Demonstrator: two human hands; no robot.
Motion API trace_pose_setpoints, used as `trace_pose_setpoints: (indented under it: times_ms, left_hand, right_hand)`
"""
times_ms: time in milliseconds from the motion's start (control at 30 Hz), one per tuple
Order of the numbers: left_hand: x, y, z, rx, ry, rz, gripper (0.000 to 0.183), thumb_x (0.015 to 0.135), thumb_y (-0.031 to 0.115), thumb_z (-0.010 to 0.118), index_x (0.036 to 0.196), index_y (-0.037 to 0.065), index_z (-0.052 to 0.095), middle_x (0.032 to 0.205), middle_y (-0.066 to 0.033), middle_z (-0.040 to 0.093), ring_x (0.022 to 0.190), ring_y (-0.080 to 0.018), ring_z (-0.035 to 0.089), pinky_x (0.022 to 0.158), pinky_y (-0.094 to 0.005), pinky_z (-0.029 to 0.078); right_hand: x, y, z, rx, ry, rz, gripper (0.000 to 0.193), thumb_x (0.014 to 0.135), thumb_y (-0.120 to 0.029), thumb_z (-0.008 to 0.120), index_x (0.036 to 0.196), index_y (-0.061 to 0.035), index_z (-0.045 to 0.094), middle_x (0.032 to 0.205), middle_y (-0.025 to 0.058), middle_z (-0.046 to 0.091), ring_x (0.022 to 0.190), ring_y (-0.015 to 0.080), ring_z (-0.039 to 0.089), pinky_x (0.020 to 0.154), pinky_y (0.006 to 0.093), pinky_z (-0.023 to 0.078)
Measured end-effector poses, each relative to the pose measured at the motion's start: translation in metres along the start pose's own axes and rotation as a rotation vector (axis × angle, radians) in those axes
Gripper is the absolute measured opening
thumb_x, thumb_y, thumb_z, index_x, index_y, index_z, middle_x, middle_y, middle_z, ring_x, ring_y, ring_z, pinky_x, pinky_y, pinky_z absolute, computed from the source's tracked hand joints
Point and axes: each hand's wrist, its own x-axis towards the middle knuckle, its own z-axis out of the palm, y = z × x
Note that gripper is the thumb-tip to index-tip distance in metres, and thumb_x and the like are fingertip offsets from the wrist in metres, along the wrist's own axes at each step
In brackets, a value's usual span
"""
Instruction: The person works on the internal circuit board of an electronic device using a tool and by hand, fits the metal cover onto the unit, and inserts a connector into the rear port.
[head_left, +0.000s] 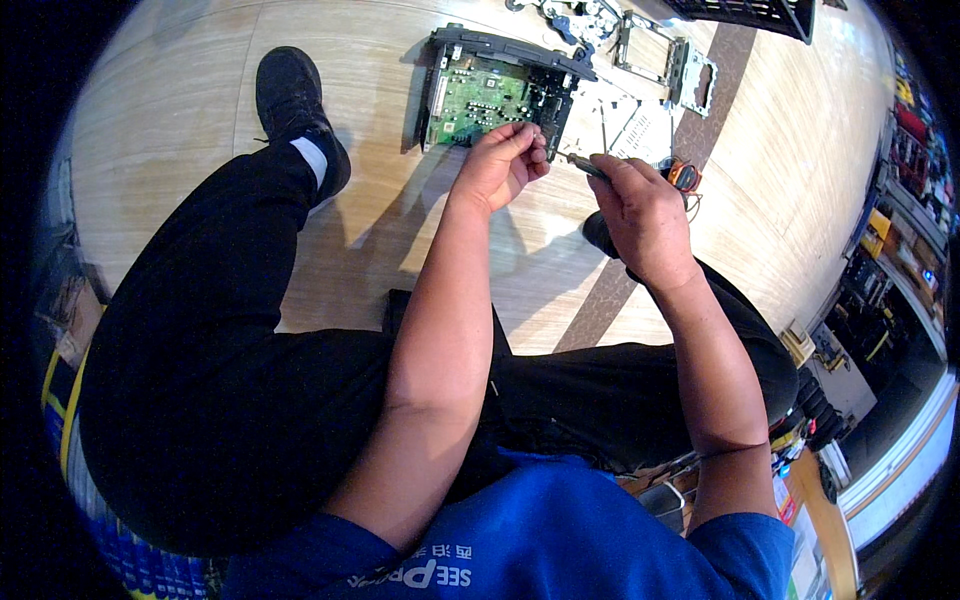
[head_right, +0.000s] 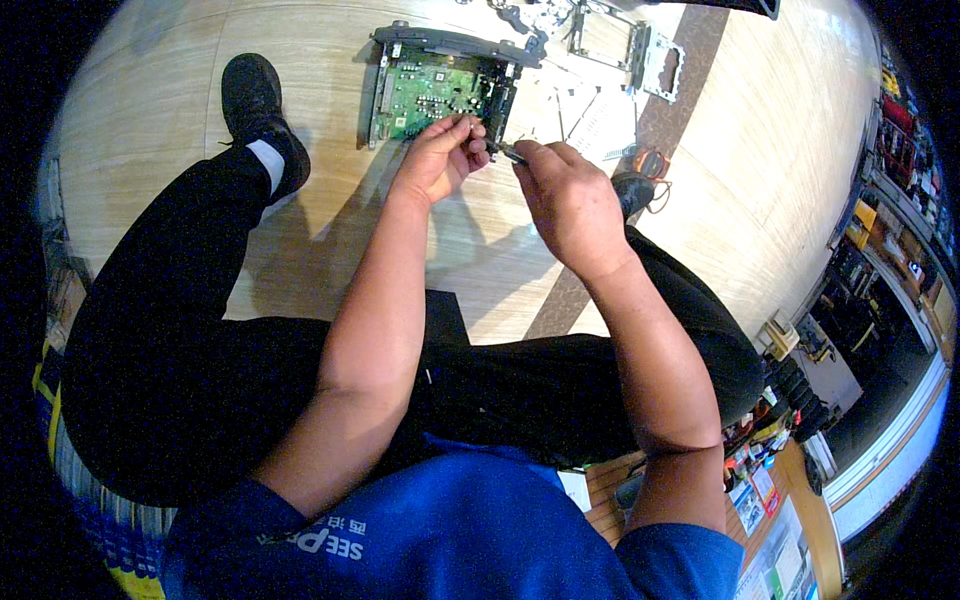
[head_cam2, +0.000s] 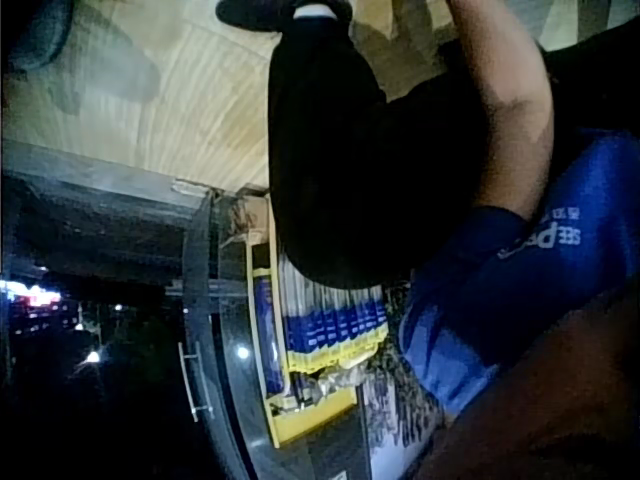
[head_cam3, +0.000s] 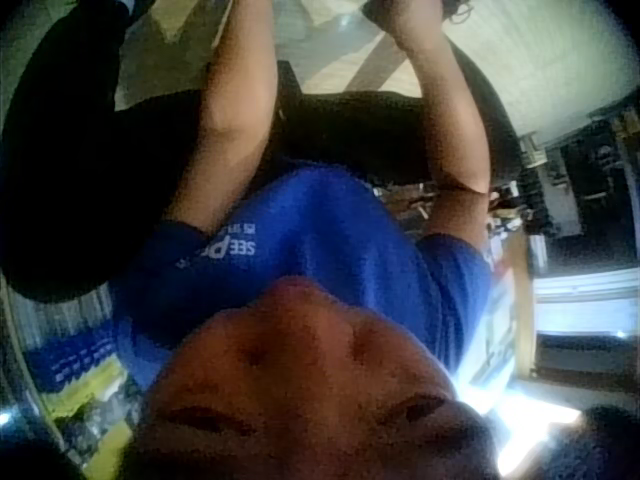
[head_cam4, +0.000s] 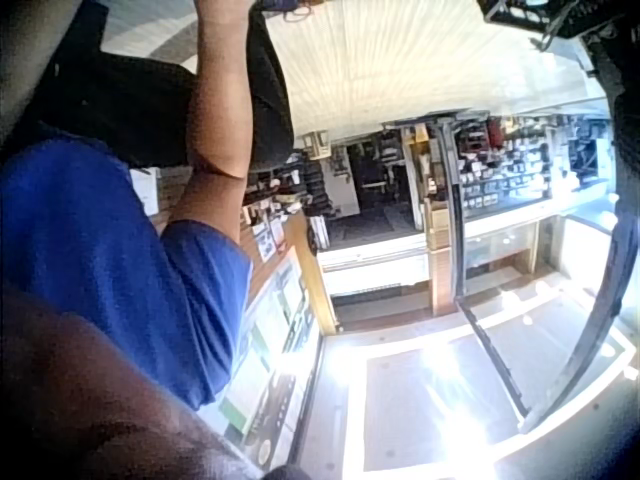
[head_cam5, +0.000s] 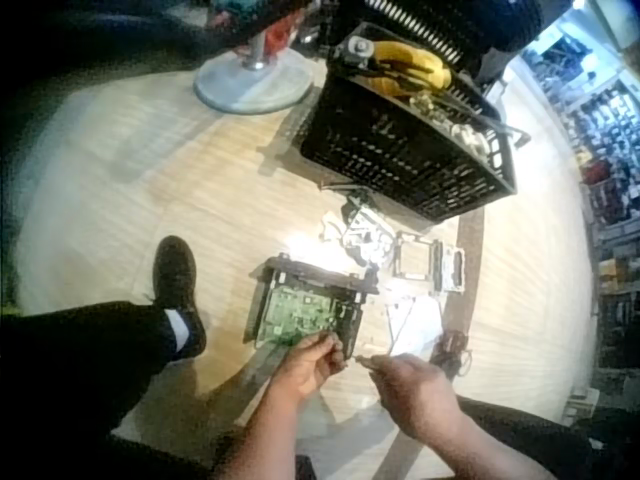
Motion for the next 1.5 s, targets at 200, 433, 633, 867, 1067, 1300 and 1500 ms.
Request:
trace_pose_setpoints:
  times_ms: [200,433,633,867,1067,1300,1500]
  left_hand:
    - [0.0012,-0.0003,-0.0027,0.001,-0.019,0.008,0.007,0.095,0.012,0.06,0.095,0.005,0.06,0.085,-0.0047,0.061,0.072,-0.0151,0.058,0.068,-0.0339,0.054]
    - [0.0024,-0.0013,-0.005,-0.033,-0.048,-0.005,0.007,0.095,0.011,0.059,0.095,0.005,0.06,0.085,-0.0052,0.06,0.072,-0.0154,0.058,0.068,-0.0341,0.054]
    - [0.002,-0.0002,-0.0057,-0.042,-0.066,-0.016,0.007,0.095,0.011,0.059,0.095,0.004,0.059,0.085,-0.0056,0.061,0.072,-0.0155,0.057,0.068,-0.0343,0.053]
    - [0.0014,-0.0003,-0.0052,-0.055,-0.075,-0.017,0.008,0.094,0.012,0.06,0.094,0.004,0.059,0.085,-0.0054,0.061,0.072,-0.0155,0.057,0.068,-0.0341,0.053]
    - [-0.0008,0.0009,-0.0025,-0.023,-0.073,-0.034,0.008,0.094,0.013,0.061,0.093,0.005,0.06,0.084,-0.0046,0.061,0.071,-0.0151,0.057,0.068,-0.0339,0.053]
    - [0.0011,-0.0011,-0.0049,-0.022,-0.053,-0.02,0.007,0.094,0.013,0.061,0.094,0.006,0.061,0.086,-0.0045,0.062,0.073,-0.0155,0.059,0.071,-0.0346,0.054]
    - [0.0015,-0.0018,-0.0062,-0.019,-0.035,0.007,0.006,0.094,0.012,0.061,0.095,0.006,0.061,0.086,-0.005,0.062,0.074,-0.016,0.06,0.072,-0.036,0.055]
  right_hand:
    - [-0.0004,0.0014,0.0022,0.012,0.033,-0.016,0.019,0.088,-0.012,0.064,0.105,-0.0041,0.064,0.085,0.0167,0.064,0.075,0.0365,0.064,0.066,0.0429,0.052]
    - [0.0,0.0016,0.0012,-0.002,0.049,-0.039,0.019,0.088,-0.012,0.064,0.105,-0.003,0.064,0.084,0.0172,0.064,0.074,0.0367,0.064,0.066,0.0429,0.052]
    - [-0.0001,0.0015,0.0014,0.008,0.065,-0.04,0.019,0.087,-0.01,0.064,0.105,-0.0027,0.064,0.084,0.0175,0.064,0.074,0.0367,0.063,0.066,0.0428,0.052]
    - [0.0001,0.0014,0.0009,0.038,0.066,-0.016,0.019,0.087,-0.01,0.064,0.104,-0.0026,0.064,0.084,0.0173,0.064,0.075,0.0365,0.064,0.067,0.0426,0.052]
    - [0.0005,-0.0005,-0.0003,0.004,0.028,0.003,0.021,0.086,-0.009,0.067,0.105,-0.0012,0.067,0.089,0.0178,0.067,0.077,0.0333,0.067,0.067,0.0372,0.052]
    - [-0.0011,0.0014,0.0031,0.028,0.047,-0.006,0.018,0.088,-0.012,0.064,0.104,-0.0041,0.065,0.085,0.0169,0.065,0.077,0.0362,0.064,0.068,0.0431,0.053]
    - [-0.0016,0.0003,0.0028,0.01,0.021,0.023,0.019,0.086,-0.01,0.068,0.103,-0.0008,0.066,0.089,0.0183,0.067,0.078,0.0334,0.067,0.068,0.0372,0.053]
